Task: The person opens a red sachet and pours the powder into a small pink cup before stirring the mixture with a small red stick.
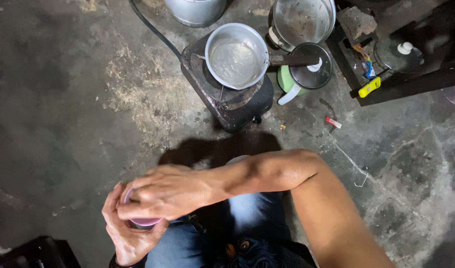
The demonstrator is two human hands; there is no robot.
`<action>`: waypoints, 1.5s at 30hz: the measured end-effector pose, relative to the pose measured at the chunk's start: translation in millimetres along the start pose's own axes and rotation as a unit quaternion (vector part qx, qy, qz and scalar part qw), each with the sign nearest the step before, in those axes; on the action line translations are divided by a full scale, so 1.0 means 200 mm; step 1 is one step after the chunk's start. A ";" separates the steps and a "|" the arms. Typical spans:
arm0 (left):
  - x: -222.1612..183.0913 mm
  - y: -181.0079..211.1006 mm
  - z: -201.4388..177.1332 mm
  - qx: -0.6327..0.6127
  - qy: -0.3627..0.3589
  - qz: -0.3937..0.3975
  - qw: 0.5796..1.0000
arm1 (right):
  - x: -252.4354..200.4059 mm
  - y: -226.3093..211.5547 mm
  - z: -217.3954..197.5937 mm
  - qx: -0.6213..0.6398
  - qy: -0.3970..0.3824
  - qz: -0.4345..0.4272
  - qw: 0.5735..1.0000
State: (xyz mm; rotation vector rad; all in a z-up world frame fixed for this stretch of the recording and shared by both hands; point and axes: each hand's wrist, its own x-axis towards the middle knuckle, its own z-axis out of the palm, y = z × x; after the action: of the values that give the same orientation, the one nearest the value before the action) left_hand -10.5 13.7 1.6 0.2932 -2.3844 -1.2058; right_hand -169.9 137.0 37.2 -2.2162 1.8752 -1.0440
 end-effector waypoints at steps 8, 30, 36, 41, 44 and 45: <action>0.00 -0.01 0.00 0.008 0.006 -0.022 1.000 | 0.00 0.01 0.00 -0.052 -0.043 0.028 0.997; 0.01 -0.01 0.00 -0.029 -0.018 0.024 0.999 | 0.01 0.00 0.01 0.031 0.013 -0.010 0.999; 0.03 0.00 -0.01 -0.034 -0.028 -0.011 0.999 | 0.01 -0.02 -0.02 0.050 -0.016 0.012 0.999; 0.04 0.00 -0.02 0.045 -0.013 -0.013 0.999 | 0.02 0.01 -0.04 -0.031 0.022 0.004 0.999; 0.04 -0.01 -0.01 -0.038 -0.035 0.010 0.999 | 0.02 0.00 -0.05 0.070 -0.109 0.026 0.991; 0.03 -0.01 -0.01 -0.050 -0.029 0.003 0.998 | 0.01 -0.01 -0.05 0.071 -0.037 -0.011 0.997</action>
State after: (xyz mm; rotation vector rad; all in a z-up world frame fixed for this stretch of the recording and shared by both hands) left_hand -15.5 8.9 3.1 0.2217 -2.3630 -1.3440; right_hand -174.1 138.9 46.9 -2.1697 1.6955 -1.0472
